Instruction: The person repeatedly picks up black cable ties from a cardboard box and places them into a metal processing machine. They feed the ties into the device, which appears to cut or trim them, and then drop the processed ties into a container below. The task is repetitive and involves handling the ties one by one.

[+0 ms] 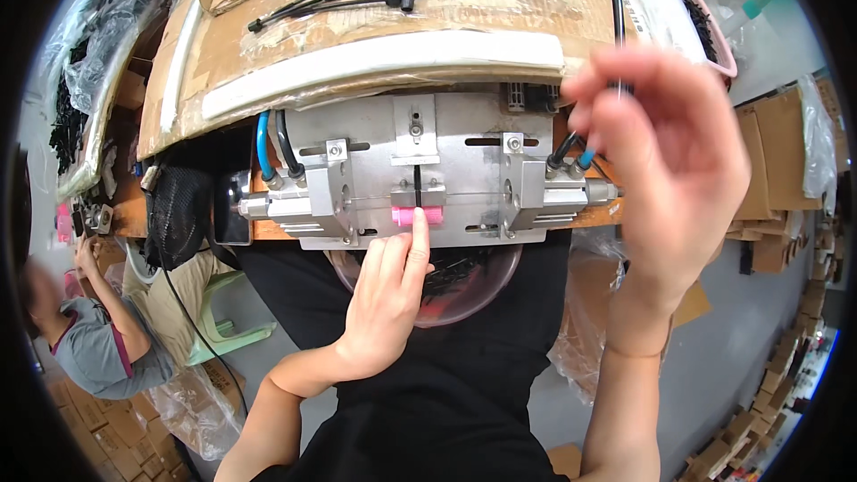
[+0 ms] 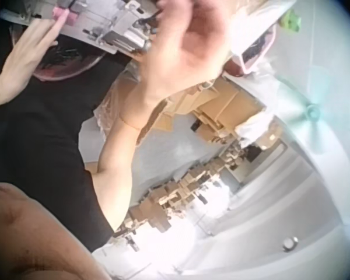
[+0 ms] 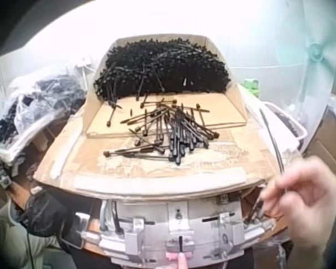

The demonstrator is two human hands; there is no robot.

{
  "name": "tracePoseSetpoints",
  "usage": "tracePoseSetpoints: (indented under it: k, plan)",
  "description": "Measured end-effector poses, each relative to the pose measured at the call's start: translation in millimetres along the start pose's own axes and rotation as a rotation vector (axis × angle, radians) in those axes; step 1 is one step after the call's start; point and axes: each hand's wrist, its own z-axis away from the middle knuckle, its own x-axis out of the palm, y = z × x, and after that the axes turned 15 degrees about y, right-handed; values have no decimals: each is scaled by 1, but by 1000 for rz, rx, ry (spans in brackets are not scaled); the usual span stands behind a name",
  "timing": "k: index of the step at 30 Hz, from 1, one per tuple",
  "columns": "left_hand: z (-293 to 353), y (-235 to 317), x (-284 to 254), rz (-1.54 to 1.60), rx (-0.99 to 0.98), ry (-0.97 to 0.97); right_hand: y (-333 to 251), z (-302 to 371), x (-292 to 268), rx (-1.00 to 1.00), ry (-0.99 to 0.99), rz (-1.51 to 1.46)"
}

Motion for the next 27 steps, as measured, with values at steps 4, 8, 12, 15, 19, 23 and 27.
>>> tracePoseSetpoints:
  k: [4, 8, 12, 15, 19, 23, 27]
  plan:
    - [2, -5, -3, 0, -7, -13, 18, 61, 2, -164, -97, 72]
    - [-63, -40, -52, 120, -4, 156, 27, 127, 16, -127, -232, 248]
    - [-153, -155, -53, -84, -52, 408, 45, 162, 33, -111, -281, 264]
    - [-171, -184, -64, 83, -144, 231, 52, 163, 45, -104, -329, 242]
    - [-162, -178, -74, 179, -33, 294, 55, 160, 47, -82, -366, 246]
    - [-120, -122, -84, 61, -86, 421, 38, 109, 27, -178, -444, 311]
    - [-34, -60, -64, -7, -38, 292, 53, 5, 52, -479, -85, 559]
